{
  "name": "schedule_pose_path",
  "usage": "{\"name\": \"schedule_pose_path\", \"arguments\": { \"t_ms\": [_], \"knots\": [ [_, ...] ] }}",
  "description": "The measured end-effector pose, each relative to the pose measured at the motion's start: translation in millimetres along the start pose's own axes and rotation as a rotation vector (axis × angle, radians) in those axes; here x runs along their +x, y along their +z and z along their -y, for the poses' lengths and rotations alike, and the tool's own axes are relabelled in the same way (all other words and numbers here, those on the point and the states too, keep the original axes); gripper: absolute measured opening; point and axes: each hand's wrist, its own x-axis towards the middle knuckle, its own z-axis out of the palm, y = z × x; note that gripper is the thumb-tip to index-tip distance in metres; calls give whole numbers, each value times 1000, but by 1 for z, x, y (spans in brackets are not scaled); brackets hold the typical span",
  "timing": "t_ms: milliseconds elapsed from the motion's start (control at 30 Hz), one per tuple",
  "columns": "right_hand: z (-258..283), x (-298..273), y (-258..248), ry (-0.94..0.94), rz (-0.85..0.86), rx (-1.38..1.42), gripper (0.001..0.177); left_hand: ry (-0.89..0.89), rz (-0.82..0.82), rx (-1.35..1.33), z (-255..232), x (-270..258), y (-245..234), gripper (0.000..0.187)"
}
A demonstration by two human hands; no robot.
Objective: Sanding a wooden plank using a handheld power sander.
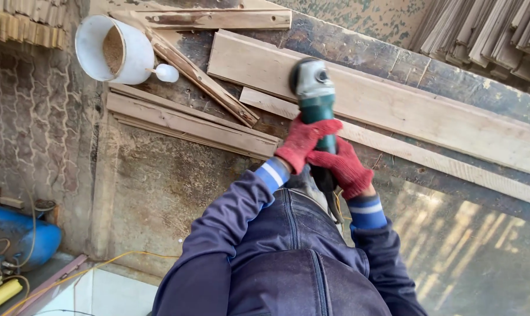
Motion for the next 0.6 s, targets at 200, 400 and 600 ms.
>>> {"name": "schedule_pose_path", "arguments": {
  "t_ms": [200, 400, 600],
  "knots": [
    [-7, 12, 14, -8, 95, -9, 52, 49, -5, 2, -65, -76, -5, 50],
    [2, -32, -4, -18, 8, -50, 50, 37, 41, -75, 13, -12, 3, 49],
    [-9, -50, -59, -22, -74, -24, 49, -32, 126, -129, 55, -4, 68, 51]
  ]
}}
